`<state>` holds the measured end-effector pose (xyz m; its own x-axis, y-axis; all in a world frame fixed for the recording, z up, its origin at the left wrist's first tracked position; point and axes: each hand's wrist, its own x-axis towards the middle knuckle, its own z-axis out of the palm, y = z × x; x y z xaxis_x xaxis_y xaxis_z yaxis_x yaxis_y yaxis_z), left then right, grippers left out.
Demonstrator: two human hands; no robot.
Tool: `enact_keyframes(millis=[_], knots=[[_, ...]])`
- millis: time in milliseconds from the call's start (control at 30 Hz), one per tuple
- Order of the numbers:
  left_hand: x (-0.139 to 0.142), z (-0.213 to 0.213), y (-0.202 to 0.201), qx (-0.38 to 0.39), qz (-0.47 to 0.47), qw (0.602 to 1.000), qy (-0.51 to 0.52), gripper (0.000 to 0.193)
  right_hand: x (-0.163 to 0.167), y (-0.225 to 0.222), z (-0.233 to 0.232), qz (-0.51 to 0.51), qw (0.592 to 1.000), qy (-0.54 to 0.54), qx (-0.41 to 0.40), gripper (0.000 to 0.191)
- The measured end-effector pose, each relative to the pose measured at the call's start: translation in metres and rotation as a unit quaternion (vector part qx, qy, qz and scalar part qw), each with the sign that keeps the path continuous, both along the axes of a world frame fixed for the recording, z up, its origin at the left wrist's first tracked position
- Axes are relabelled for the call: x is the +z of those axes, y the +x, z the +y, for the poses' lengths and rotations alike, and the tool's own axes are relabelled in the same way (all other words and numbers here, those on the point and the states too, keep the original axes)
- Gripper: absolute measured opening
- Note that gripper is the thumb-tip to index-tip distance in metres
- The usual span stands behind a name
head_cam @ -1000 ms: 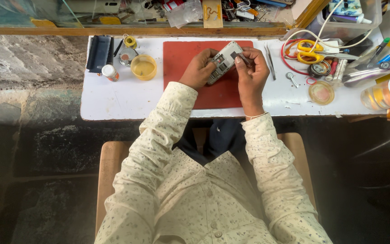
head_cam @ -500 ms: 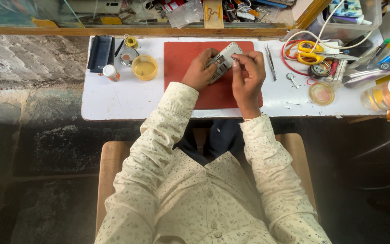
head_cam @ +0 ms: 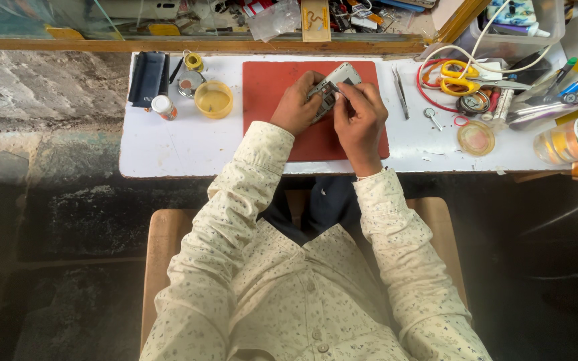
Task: The person disassembles a mobile phone by removing the back cover and battery, then uses a screwdriver to remove screws from the internal frame. They continue to pry open the casing and separate the front screen assembly from the body, placing the removed parts on the workbench.
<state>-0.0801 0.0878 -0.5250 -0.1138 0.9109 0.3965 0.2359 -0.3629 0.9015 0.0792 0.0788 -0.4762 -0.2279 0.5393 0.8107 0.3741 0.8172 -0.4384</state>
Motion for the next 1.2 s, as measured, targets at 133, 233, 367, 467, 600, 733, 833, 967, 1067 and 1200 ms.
enact_keyframes(millis=[133, 233, 367, 467, 600, 733, 833, 967, 1067, 1200], knots=[[0.002, 0.000, 0.000, 0.010, 0.015, 1.000, 0.000, 0.022, 0.000, 0.000, 0.001, -0.010, 1.000, 0.020, -0.008, 0.019], [0.004, 0.000, 0.001, 0.014, 0.018, 1.000, -0.004, 0.023, 0.000, 0.000, 0.000, -0.013, 1.000, 0.021, -0.005, 0.019], [0.006, -0.001, 0.001, 0.006, 0.012, 1.000, -0.011, 0.023, 0.001, 0.000, 0.001, -0.008, 1.000, 0.012, -0.003, 0.017], [0.007, -0.002, 0.001, 0.005, 0.010, 1.000, -0.019, 0.023, 0.001, 0.000, 0.002, -0.009, 1.000, 0.007, -0.003, 0.016], [0.008, -0.002, 0.001, 0.004, 0.007, 1.000, -0.021, 0.023, 0.001, 0.000, 0.001, -0.010, 1.000, 0.008, -0.003, 0.015], [0.007, -0.002, 0.001, 0.007, 0.015, 1.000, -0.019, 0.023, 0.001, 0.000, 0.001, -0.019, 1.000, 0.007, 0.000, 0.015], [0.005, -0.002, 0.000, 0.004, 0.013, 0.999, -0.032, 0.023, 0.001, 0.001, 0.002, -0.025, 1.000, -0.006, 0.016, 0.016], [0.001, 0.000, -0.001, -0.006, 0.007, 1.000, -0.014, 0.023, 0.002, 0.001, 0.004, -0.022, 0.999, -0.025, 0.028, 0.016], [-0.001, 0.002, -0.002, -0.008, -0.005, 1.000, -0.027, 0.022, 0.000, 0.000, 0.004, -0.014, 0.999, -0.016, 0.024, 0.015], [-0.003, 0.006, -0.002, -0.034, -0.056, 0.995, -0.070, 0.024, -0.004, 0.000, 0.005, 0.031, 0.998, -0.044, 0.010, 0.011]])
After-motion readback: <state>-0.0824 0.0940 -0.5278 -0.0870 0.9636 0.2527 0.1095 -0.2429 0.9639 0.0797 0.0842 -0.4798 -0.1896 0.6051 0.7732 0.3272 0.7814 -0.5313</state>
